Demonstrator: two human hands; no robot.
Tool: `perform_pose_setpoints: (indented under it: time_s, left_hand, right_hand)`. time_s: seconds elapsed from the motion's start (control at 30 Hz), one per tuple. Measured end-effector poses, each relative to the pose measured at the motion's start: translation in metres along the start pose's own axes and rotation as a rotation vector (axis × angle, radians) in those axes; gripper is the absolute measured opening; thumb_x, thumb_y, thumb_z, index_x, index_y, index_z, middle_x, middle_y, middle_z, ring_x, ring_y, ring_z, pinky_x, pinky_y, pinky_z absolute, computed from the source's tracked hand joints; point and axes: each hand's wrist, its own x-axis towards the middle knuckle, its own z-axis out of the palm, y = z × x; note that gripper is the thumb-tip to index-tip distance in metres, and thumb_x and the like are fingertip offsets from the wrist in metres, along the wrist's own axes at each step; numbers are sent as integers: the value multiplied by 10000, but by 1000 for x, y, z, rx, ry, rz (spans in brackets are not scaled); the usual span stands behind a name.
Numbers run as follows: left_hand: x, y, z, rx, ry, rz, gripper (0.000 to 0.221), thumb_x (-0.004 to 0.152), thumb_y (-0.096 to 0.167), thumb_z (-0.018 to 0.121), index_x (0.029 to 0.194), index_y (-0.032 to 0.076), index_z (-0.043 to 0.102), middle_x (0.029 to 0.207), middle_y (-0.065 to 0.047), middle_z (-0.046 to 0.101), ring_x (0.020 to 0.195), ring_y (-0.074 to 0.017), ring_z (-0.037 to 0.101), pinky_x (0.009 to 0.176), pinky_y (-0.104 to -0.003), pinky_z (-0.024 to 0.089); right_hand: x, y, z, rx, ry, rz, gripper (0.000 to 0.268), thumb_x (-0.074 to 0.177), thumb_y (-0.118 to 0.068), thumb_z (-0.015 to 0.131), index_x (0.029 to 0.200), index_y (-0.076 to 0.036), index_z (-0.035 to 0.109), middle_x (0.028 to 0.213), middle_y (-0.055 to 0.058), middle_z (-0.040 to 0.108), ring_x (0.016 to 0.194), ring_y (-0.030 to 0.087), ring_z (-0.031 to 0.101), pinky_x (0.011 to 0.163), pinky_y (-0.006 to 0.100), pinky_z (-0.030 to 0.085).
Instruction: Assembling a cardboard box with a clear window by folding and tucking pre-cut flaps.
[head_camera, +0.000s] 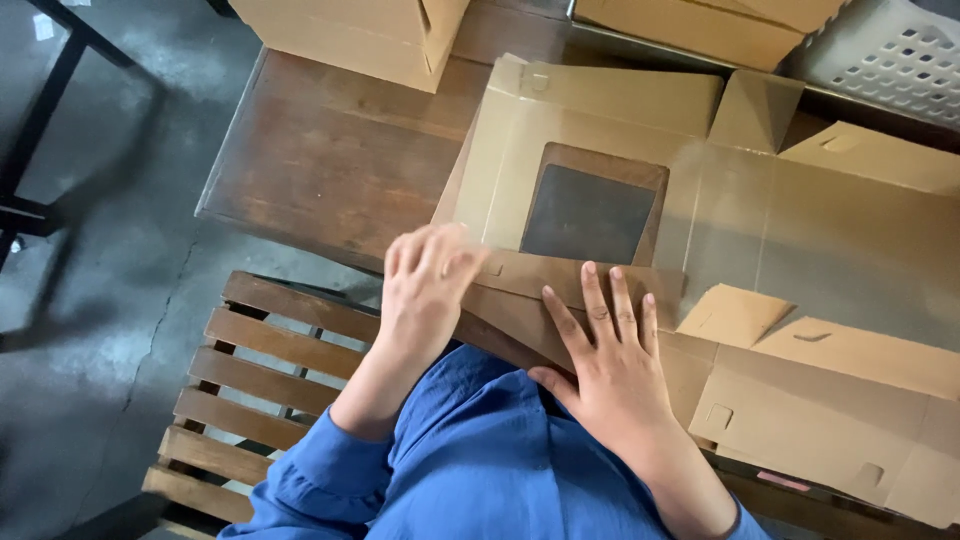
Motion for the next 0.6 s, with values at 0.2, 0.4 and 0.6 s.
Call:
perform_pose_setpoints:
  time_s: [0.2,0.4,0.6]
  left_hand:
    - [-3,17,-23,-214,-23,124,344,1000,50,629,1341,4,644,1333,-149,656,1293,-326,593,1086,-463,509]
    - [-2,31,-34,-280,-86,57,410,961,32,626,1367,-28,617,1412,-180,607,1363,-359,523,1198,-500,401]
    - [-3,51,-26,-12,-21,45,420,936,180,560,1284,-32,663,1326,-236,640,1321,-376,574,1149,-473,427]
  right_hand:
    - [0,0,2,-25,-12,10,966,874,-790,469,1654,-290,197,1746,149,55,1593,414,75,1205,652,187]
    - [6,-11,6,-35,-7,61,1041,838,-840,475,1663,-282,170,1745,135,72,1584,428,104,1154,753,162]
    - [37,-32,-3,90,-196,76,1082,787,-738,685,1624,-190,272,1737,105,102,1564,412,85,1125,790,105]
